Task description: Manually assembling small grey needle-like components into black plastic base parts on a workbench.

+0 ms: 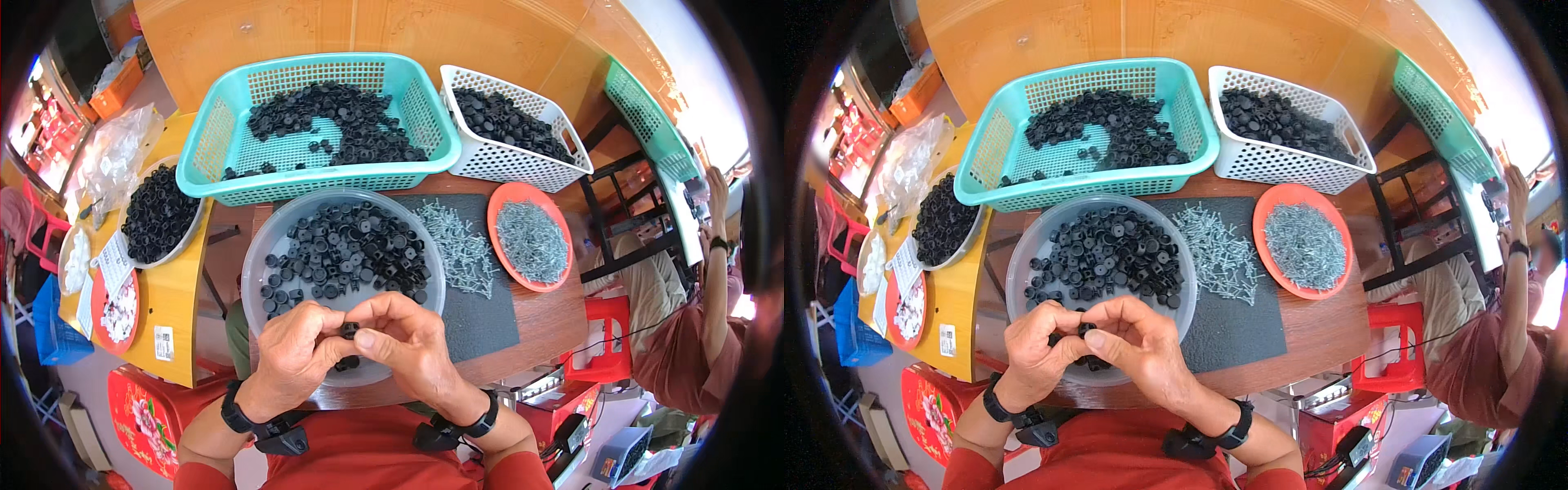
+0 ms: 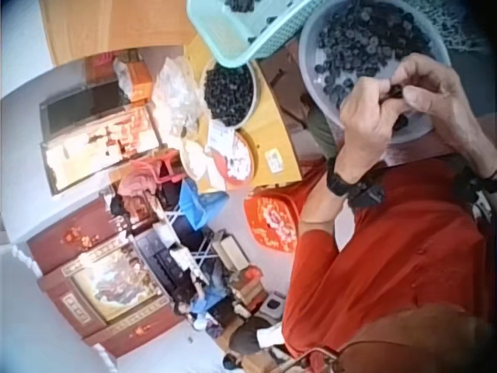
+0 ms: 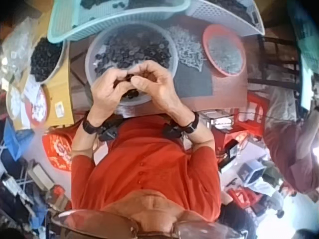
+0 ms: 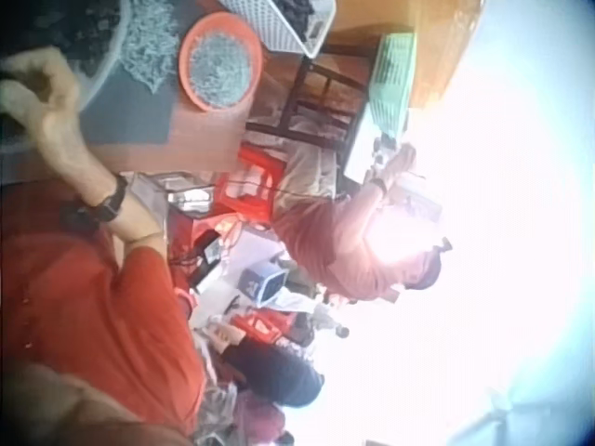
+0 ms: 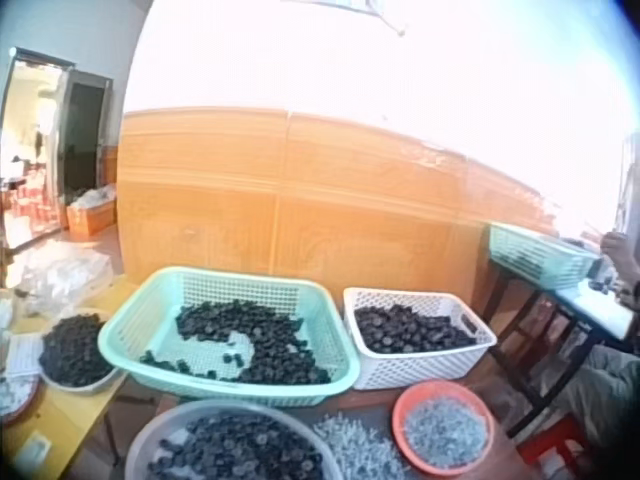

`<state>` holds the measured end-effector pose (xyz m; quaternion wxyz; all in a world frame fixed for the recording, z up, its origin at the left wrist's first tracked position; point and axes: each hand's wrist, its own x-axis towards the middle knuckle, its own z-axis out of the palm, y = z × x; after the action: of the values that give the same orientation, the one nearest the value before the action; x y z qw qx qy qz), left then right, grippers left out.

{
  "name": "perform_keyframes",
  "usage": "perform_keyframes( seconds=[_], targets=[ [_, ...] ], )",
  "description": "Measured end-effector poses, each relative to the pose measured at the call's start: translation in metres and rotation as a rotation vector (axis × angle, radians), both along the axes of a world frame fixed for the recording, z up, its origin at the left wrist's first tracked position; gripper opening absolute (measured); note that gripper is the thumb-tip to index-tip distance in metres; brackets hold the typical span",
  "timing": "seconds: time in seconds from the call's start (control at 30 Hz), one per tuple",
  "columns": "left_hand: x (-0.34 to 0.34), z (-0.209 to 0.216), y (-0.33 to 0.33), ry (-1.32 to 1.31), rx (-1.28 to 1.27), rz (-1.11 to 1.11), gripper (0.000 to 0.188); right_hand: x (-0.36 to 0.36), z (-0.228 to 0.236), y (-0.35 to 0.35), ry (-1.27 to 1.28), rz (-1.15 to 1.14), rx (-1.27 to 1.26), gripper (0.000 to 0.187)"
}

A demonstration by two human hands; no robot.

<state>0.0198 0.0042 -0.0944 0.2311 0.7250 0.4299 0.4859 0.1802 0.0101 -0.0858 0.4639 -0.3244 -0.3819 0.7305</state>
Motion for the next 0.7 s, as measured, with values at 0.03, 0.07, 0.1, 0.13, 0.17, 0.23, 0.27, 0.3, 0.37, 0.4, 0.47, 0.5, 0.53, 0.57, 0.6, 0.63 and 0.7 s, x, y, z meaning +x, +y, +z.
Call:
perform_keyframes(
  seconds=[0.03, 0.07, 0.1, 0.13, 0.17, 0.23, 0.27, 0.3, 0.37, 0.4, 0.47, 0.5, 0.53, 0.57, 0.6, 0.63, 0.7],
  targets=[
    [0.002, 0.002, 0.000, -0.006, 0.007, -0.011, 0.028, 0.000, -0.002, 0.001, 0.018, -0.002, -0.040, 0.013],
    [0.004, 0.006, 0.002, 0.059, 0.019, 0.000, 0.030, 0.003, -0.004, 0.003, 0.014, -0.011, -0.036, 0.013],
    [0.004, 0.010, 0.003, 0.129, 0.024, 0.020, 0.033, 0.007, -0.006, 0.009, -0.009, -0.018, -0.059, 0.014],
    [0.003, 0.020, 0.002, 0.132, -0.124, -0.015, 0.034, 0.011, -0.006, 0.016, -0.031, -0.024, -0.083, 0.015],
    [0.002, 0.019, 0.005, 0.136, -0.129, -0.014, 0.034, 0.014, -0.004, 0.024, -0.046, -0.108, -0.080, 0.016],
    [-0.006, 0.013, 0.001, 0.020, -0.219, 0.030, 0.032, 0.029, 0.006, 0.046, -0.119, -0.169, 0.009, 0.012],
    [-0.010, 0.011, 0.001, -0.005, -0.187, 0.059, 0.030, 0.038, 0.015, 0.059, -0.175, -0.212, 0.053, 0.012],
    [-0.015, 0.011, 0.002, -0.015, -0.180, 0.086, 0.028, 0.046, 0.025, 0.072, -0.242, -0.320, 0.189, 0.015],
    [-0.027, 0.010, 0.005, -0.014, -0.203, 0.105, 0.028, 0.076, 0.040, 0.112, -0.557, -0.405, 0.305, 0.021],
    [-0.030, 0.009, 0.007, -0.031, -0.197, 0.116, 0.026, 0.083, 0.051, 0.135, -0.587, -0.437, 0.355, 0.023],
    [-0.031, 0.012, 0.011, 0.013, -0.185, 0.117, 0.026, 0.119, 0.053, 0.192, -0.595, -0.523, 0.358, 0.024],
    [-0.030, 0.012, 0.012, 0.047, -0.162, 0.101, 0.026, 0.127, 0.058, 0.210, -0.652, -0.555, 0.379, 0.024],
    [-0.030, 0.012, 0.013, 0.067, -0.179, 0.103, 0.026, 0.127, 0.067, 0.221, -0.725, -0.566, 0.399, 0.030],
    [-0.030, 0.011, 0.015, 0.067, -0.182, 0.104, 0.026, 0.128, 0.073, 0.220, -0.858, -0.617, 0.456, 0.036],
    [-0.033, 0.009, 0.015, 0.144, -0.147, 0.067, 0.026, 0.124, 0.075, 0.220, -0.874, -0.587, 0.475, 0.036],
    [-0.035, 0.008, 0.016, 0.221, -0.111, 0.025, 0.025, 0.121, 0.074, 0.220, -0.890, -0.561, 0.494, 0.037],
    [-0.033, 0.006, 0.018, 0.250, -0.062, 0.009, 0.023, 0.119, 0.064, 0.210, -0.912, -0.592, 0.542, 0.035]
  ],
)
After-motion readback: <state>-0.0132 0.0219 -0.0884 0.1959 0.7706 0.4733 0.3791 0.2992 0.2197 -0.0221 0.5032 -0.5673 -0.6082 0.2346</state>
